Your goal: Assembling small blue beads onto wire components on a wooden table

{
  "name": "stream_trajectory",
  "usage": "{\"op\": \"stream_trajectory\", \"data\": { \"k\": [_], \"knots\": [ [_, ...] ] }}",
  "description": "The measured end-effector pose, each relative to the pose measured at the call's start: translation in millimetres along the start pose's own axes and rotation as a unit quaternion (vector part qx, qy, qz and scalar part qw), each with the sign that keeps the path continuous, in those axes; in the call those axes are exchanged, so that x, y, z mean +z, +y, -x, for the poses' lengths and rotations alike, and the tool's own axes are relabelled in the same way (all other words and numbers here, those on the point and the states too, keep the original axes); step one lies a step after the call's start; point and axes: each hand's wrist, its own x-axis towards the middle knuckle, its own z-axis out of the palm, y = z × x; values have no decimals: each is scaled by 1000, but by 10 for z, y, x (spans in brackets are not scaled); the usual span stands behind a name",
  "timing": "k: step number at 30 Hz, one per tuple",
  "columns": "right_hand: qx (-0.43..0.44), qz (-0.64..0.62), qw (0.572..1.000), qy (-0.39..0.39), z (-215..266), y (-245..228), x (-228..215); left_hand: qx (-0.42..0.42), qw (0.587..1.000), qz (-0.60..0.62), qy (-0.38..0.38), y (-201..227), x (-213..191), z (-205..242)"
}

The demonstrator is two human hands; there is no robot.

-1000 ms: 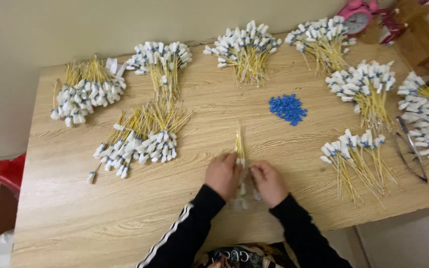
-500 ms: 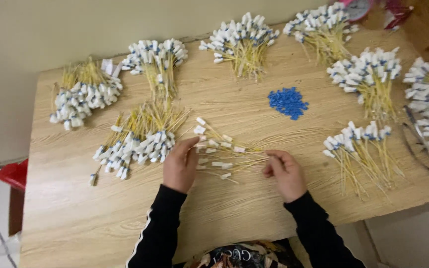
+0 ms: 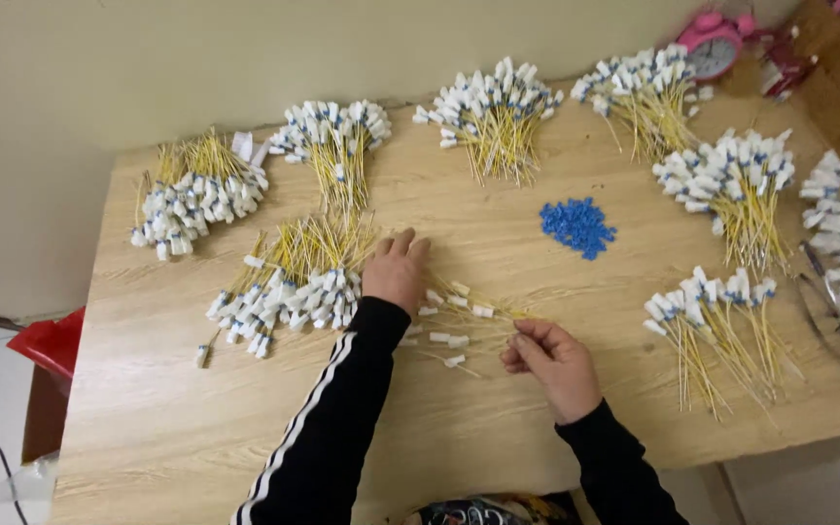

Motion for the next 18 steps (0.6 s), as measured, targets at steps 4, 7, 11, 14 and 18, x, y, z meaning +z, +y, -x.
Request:
{"op": "stream_trajectory", "data": {
  "k": [4,7,11,14,18],
  "knots": [
    [5,-37,999,-1,-15,-45,16,19,998,5,-55,-26,-45,-185],
    [0,-25,999,-27,-46,-68,34,35,996,81,-27,-91,28,-130],
    [-45,-25,998,-40,-132,-53,132,-14,983,174,-49,-209,474,35],
    [-64,-28,997,-37,-96,-205,314,-33,984,169,-40,-259,515,295],
    [-93,-19,993,-71,-48,-516,531,-84,947,311,5,-133,-55,679]
  ]
}}
